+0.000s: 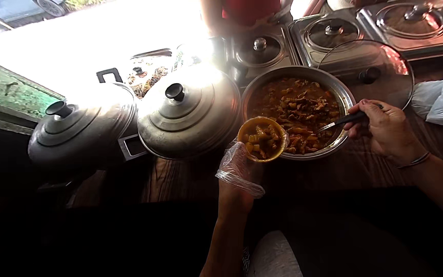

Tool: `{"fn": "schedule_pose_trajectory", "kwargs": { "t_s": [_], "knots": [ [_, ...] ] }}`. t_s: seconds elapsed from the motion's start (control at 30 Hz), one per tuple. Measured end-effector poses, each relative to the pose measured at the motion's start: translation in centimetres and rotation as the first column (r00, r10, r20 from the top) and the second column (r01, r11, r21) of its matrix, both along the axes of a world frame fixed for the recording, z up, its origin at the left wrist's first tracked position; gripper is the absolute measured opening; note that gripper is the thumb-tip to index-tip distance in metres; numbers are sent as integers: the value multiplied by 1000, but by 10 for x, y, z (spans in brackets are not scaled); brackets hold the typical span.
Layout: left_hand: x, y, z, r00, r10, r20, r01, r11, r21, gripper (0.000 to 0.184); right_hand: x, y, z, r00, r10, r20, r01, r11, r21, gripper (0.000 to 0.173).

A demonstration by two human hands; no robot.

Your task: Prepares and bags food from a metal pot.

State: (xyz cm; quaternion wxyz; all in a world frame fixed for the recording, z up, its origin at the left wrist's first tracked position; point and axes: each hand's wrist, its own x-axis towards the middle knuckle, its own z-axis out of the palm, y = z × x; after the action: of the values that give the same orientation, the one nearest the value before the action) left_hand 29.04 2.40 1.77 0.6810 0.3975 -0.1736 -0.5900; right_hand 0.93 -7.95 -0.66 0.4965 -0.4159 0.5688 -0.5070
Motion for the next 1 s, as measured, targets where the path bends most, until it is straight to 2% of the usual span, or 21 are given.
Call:
{"fn": "schedule_pose_trajectory", "kwargs": {
  "t_s": [0.2,0.33,0.4,0.5,0.67,0.83,1.0],
  "knots": [
    [-1,2,0,1000,5,-2,-5,999,32,27,2,7,6,972,122,-202,-167,959,-227,23],
    [-1,0,-1,1000,-18,-2,18,1000,-5,27,0,1,8,998,46,-35,-49,994,-94,27],
    [0,0,-2,1000,-15,-13,15,1000,-17,27,1,2,8,999,21,-26,-23,996,-82,27],
    [-1,-3,-3,1000,-6,-9,6,1000,-5,26,6,7,4,995,43,-85,-57,984,-167,25],
    [0,-5,-4,1000,-5,11,5,1000,-4,26,-5,1,7,998,28,-49,-38,977,-208,27],
    [-9,-12,-5,997,-19,71,19,1000,8,20,-25,-8,32,998,-19,-54,4,965,-261,28],
    [-36,-26,-5,987,-114,115,109,993,50,18,-37,-11,64,998,-1,-63,-26,907,-419,29]
  ]
}}
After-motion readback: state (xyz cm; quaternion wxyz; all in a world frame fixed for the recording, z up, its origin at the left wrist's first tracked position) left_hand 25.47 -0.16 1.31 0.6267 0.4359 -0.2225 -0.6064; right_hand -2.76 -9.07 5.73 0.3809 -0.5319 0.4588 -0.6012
